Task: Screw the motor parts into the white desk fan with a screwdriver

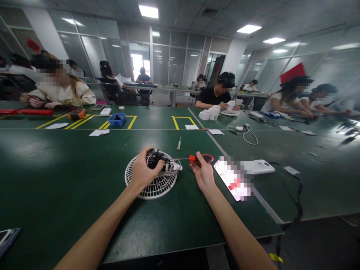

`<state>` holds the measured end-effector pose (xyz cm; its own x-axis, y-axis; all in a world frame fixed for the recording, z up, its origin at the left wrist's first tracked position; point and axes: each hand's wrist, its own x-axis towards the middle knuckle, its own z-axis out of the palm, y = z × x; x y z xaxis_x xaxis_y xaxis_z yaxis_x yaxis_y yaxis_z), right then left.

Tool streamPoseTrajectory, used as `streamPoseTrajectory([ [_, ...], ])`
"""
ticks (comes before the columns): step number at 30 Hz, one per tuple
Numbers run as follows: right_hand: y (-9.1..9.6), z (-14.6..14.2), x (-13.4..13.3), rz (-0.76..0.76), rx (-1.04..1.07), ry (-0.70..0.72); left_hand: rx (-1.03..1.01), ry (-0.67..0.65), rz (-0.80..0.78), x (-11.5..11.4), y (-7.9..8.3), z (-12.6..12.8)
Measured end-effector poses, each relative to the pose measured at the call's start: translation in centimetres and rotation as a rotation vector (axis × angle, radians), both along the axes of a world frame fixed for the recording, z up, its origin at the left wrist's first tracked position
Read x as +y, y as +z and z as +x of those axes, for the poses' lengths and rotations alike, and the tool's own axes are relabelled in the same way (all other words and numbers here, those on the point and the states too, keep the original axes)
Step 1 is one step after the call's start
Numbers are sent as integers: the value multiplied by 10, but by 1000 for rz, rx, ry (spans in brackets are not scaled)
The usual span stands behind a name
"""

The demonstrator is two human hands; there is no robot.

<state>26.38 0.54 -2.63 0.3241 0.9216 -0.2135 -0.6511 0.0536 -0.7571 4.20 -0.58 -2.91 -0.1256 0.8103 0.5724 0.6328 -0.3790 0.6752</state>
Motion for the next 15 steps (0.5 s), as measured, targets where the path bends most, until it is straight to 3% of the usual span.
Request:
streamPoseTrajectory([
  [6,3,4,1,72,76,31,-27,27,-23,-1,1,1],
  [15,3,1,0,12,-62,-8,-46,11,-4,1,-1,0],
])
